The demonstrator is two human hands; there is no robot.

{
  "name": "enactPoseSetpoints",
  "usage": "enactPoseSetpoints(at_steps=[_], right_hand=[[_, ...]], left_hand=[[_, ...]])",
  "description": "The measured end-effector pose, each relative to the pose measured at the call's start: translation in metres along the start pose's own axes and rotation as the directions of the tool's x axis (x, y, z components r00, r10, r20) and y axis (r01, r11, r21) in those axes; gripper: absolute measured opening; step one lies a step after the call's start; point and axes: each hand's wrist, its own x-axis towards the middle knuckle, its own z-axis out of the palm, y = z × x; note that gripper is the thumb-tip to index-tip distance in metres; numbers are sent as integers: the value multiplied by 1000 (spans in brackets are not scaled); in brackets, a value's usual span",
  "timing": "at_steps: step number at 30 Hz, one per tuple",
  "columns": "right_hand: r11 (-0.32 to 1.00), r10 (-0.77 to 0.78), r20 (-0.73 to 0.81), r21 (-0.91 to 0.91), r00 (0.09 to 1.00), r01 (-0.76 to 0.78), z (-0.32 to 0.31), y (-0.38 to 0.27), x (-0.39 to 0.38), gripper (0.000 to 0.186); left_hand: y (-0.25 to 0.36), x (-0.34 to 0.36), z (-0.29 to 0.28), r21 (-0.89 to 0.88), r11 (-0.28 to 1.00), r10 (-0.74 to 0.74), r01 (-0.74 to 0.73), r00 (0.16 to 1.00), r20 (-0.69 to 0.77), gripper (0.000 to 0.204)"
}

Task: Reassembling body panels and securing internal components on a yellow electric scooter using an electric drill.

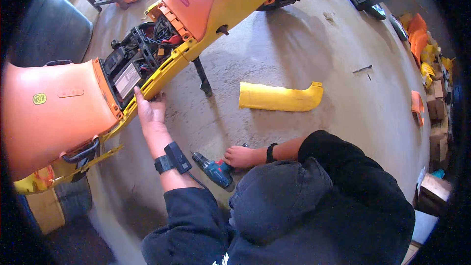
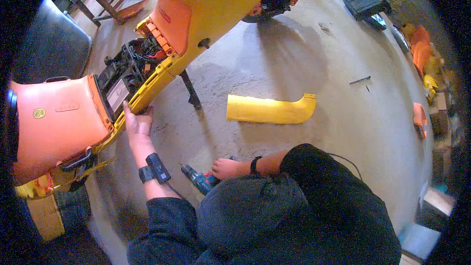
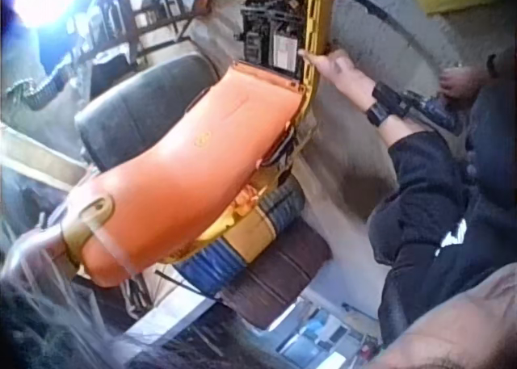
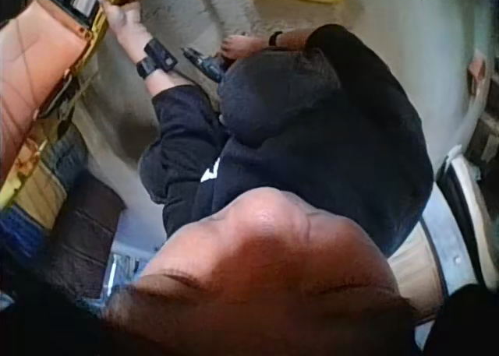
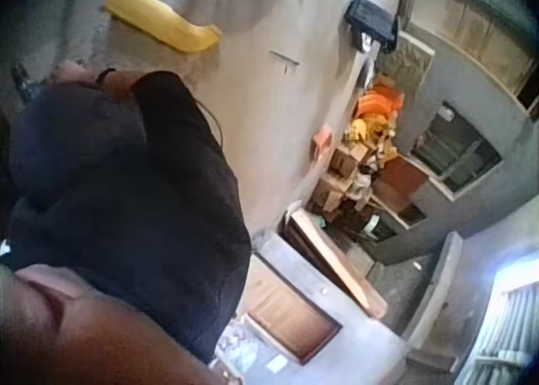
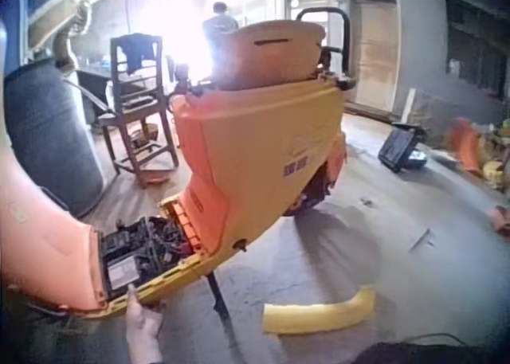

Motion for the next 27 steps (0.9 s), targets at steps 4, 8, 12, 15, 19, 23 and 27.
enactPoseSetpoints(at_steps=[4,8,12,15,19,23,27], right_hand=[[965,147,52,210,988,-155,-34,4,-6,55],[851,525,-154,78,837,-520,-92,57,-51,77],[602,735,-257,-178,628,-778,-139,100,-123,109],[598,790,-77,-123,608,-792,-121,126,-151,104],[720,687,20,-152,726,-677,-109,129,-148,106],[765,637,125,-225,761,-603,-112,110,-114,104],[823,560,78,-161,825,-544,-128,107,-84,100]], left_hand=[[0,15,-13,-35,998,59,-57,996,72,55],[1,5,2,-9,997,82,-83,996,-25,51],[-10,14,5,-4,1000,25,-26,998,-57,51],[-4,9,0,-6,998,64,-65,991,-114,49],[-10,10,-1,-13,997,71,-73,995,-71,50],[-3,13,-9,23,999,39,-37,996,-84,52],[-1,6,7,18,999,50,-49,996,-77,54]])
